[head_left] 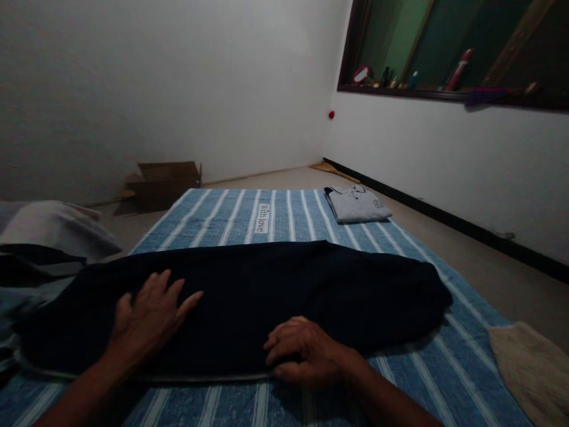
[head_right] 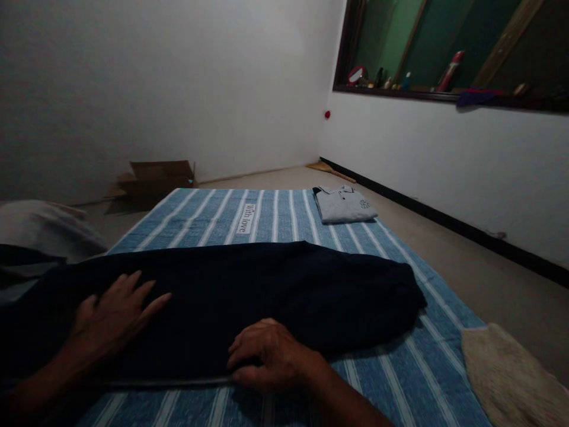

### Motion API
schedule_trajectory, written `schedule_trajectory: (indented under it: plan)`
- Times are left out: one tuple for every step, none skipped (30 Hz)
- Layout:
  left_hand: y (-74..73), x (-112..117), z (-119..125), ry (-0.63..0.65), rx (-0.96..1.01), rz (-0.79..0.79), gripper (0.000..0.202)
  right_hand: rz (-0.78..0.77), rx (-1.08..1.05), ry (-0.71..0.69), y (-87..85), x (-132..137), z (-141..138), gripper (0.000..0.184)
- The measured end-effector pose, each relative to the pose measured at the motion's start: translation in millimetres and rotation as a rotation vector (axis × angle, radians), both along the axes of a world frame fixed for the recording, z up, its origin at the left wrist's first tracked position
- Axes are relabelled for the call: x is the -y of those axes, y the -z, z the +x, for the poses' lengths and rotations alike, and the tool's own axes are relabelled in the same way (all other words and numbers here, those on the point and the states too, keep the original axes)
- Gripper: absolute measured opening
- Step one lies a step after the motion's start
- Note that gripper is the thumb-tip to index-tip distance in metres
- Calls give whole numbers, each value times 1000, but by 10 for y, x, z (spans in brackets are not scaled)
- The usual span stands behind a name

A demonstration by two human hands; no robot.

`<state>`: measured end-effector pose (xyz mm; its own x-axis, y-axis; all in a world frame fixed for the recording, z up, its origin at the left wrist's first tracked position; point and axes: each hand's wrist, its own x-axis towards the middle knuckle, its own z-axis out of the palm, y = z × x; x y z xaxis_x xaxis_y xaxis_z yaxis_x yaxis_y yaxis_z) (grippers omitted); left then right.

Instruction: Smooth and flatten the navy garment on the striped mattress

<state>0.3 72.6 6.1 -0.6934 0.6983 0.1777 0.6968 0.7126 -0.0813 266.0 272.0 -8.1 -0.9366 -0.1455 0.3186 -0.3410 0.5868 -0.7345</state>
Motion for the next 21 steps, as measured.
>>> schedule_trajectory:
  plan:
    - [-45, -137, 116, 1, -19, -13, 49, 6, -5, -2, -15, -6, -5, 17]
    - [-78, -274, 239, 37, -21, -19, 52, 9, -10, -4, -39, -13, -6, 17]
    - [-95, -402, 361, 94, -7, -25, 53, 10, -14, -4, -70, -23, -2, 18]
    - [-93, -514, 473, 133, 22, -43, 55, 9, -16, -1, -108, -38, 10, 19]
    - [-73, -603, 570, 168, 61, -71, 56, 11, -18, 9, -152, -61, 30, 20]
    - [-39, -667, 646, 193, 96, -101, 57, 14, -20, 29, -196, -93, 61, 22]
    - [4, -707, 700, 207, 123, -129, 59, 22, -22, 57, -240, -133, 105, 24]
    - [49, -725, 733, 215, 139, -150, 60, 33, -25, 91, -278, -181, 162, 26]
    - [89, -728, 747, 218, 143, -162, 61, 49, -31, 133, -307, -235, 231, 28]
    - [122, -721, 747, 219, 139, -168, 62, 73, -36, 175, -326, -293, 314, 30]
    - [144, -710, 738, 219, 134, -172, 62, 108, -38, 216, -333, -351, 406, 31]
    - [153, -699, 726, 220, 130, -175, 62, 150, -38, 253, -329, -407, 507, 31]
    - [152, -693, 715, 216, 129, -176, 62, 198, -39, 287, -313, -460, 613, 31]
    - [140, -692, 711, 212, 132, -179, 62, 247, -37, 320, -289, -507, 720, 31]
    - [120, -698, 714, 206, 141, -181, 62, 293, -35, 346, -259, -547, 823, 31]
    - [93, -713, 729, 195, 152, -180, 62, 329, -35, 368, -227, -580, 920, 31]
    - [61, -737, 754, 185, 164, -177, 61, 358, -38, 390, -193, -605, 1006, 31]
    - [28, -769, 790, 184, 172, -168, 61, 380, -44, 414, -161, -623, 1078, 31]
    - [-5, -811, 835, 194, 174, -151, 60, 397, -56, 439, -131, -635, 1135, 30]
    - [-33, -862, 889, 221, 172, -125, 58, 414, -70, 463, -105, -642, 1177, 29]
    - [-54, -918, 947, 264, 171, -95, 57, 432, -86, 483, -82, -645, 1203, 28]
